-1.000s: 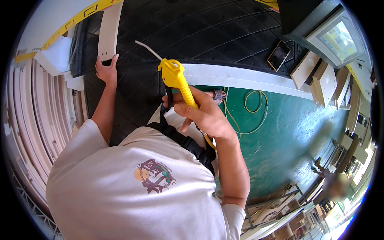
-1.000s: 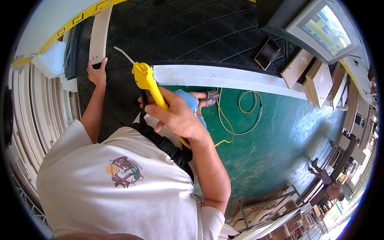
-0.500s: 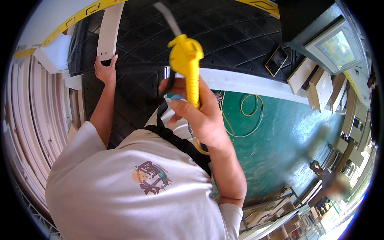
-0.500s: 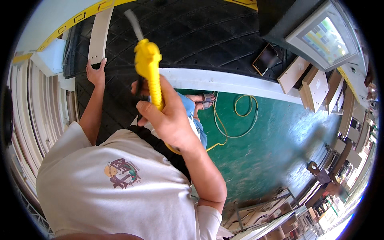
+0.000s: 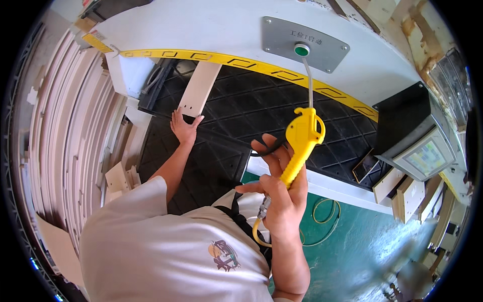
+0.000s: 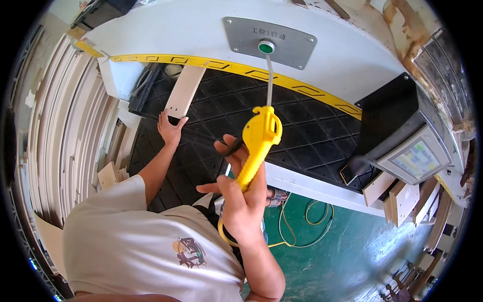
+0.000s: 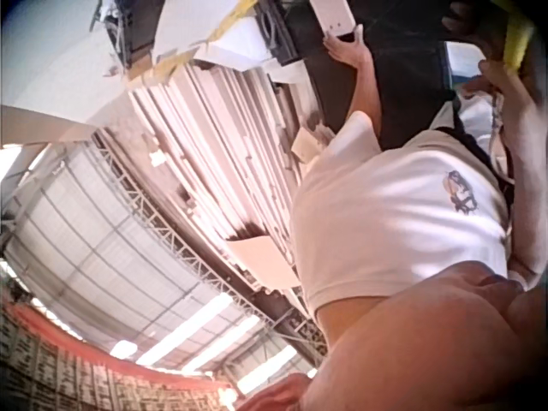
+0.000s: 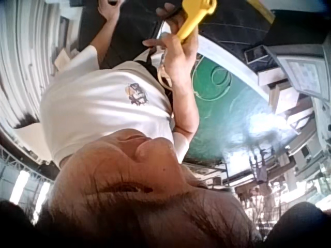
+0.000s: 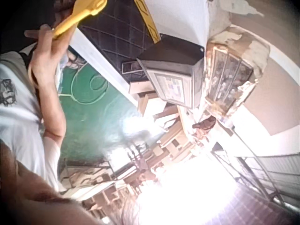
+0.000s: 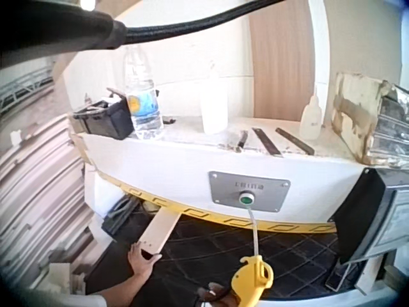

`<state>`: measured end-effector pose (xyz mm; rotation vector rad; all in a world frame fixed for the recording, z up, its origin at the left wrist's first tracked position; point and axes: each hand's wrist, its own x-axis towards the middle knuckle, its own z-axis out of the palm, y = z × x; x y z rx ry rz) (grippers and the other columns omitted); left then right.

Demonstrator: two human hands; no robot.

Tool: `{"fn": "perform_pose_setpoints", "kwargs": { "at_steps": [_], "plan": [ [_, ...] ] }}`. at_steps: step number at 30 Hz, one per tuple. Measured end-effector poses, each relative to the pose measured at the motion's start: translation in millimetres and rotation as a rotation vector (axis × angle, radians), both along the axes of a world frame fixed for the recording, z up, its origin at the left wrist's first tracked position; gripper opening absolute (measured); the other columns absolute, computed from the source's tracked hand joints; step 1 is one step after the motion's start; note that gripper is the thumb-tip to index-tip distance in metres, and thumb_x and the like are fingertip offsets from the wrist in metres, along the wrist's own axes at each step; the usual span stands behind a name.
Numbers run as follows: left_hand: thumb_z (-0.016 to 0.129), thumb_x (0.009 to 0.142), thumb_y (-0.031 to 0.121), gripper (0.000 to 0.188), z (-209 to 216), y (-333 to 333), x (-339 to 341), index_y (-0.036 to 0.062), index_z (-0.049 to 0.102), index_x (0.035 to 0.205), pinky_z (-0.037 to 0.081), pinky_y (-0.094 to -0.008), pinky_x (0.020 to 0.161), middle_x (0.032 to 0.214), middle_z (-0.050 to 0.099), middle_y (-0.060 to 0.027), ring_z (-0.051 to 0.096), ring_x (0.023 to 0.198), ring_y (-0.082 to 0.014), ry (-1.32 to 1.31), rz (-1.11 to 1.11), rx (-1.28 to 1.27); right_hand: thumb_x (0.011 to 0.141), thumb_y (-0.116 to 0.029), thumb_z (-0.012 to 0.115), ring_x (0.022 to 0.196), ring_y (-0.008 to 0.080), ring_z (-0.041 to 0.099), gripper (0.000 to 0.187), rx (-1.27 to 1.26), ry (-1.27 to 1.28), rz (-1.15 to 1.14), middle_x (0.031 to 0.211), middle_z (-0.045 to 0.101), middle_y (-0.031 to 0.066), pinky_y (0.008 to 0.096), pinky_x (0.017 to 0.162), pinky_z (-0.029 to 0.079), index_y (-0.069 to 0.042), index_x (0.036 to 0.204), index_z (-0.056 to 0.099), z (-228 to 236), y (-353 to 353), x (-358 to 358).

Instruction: The person uses a yellow air blow gun to clean dust and debris from the surfaces and edges of rectangular wooden parts. They handle the parts one at a time, turning them over to treat different sides, and stack the cleaned pieces on a nearby table.

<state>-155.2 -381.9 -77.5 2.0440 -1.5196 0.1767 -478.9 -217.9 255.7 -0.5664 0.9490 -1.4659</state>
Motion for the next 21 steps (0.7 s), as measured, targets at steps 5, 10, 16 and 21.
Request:
{"fn": "perform_pose_setpoints", "kwargs": {
  "at_steps": [5, 10, 16, 21],
  "plan": [
    [0.089, 0.072, 0.054, 0.087, 14.1, -3.7, -0.6, 0.0, 0.06, 0.134, 0.046, -0.0532, 0.102, 0.126, 0.064, -0.0242, 0.059, 0.121, -0.0444, -0.029, -0.109, -0.075, 0.084, 0.01, 0.041, 0.14, 0.036, 0.05, 0.067, -0.001, -0.055, -0.031, 0.147, 0.047, 0.0238, 0.0451, 0.072, 0.07, 0.007, 0.151, 0.031, -1.0, -16.9, -1.5],
    [0.087, 0.07, 0.063, 0.097, -4.6, -5.4, 15.2, 0.0007, 0.058, 0.138, 0.042, -0.0539, 0.11, 0.141, 0.059, -0.0287, 0.054, 0.132, -0.0453, -0.032, -0.073, -0.042, 0.095, 0.005, 0.05, 0.124, 0.0176, 0.053, 0.061, 0.006, -0.075, 0.101, 0.138, 0.049, 0.0113, 0.0307, 0.074, 0.066, -0.001, 0.153, 0.033, -15.0, 11.6, -12.4],
    [0.079, 0.075, 0.072, 0.098, -16.3, -7.2, 21.7, 0.0045, 0.057, 0.142, 0.039, -0.0564, 0.112, 0.144, 0.057, -0.028, 0.051, 0.137, -0.0442, -0.029, -0.078, -0.01, 0.109, -0.033, 0.057, 0.092, 0.0084, 0.058, 0.056, 0.241, 0.119, 0.31, 0.124, 0.06, 0.006, 0.0246, 0.072, 0.062, -0.002, 0.152, 0.039, -40.1, 57.7, -43.1],
    [0.081, 0.074, 0.071, 0.099, -6.4, -8.4, 14.8, 0.0033, 0.056, 0.142, 0.042, -0.0537, 0.109, 0.142, 0.059, -0.0267, 0.053, 0.134, -0.0444, -0.012, -0.065, 0.019, 0.109, -0.034, 0.056, 0.071, 0.0171, 0.061, 0.042, 0.381, 0.426, 0.507, 0.078, 0.064, 0.0074, 0.0325, 0.067, 0.048, 0.003, 0.13, 0.057, -84.9, 82.1, -40.7]
  ]
}}
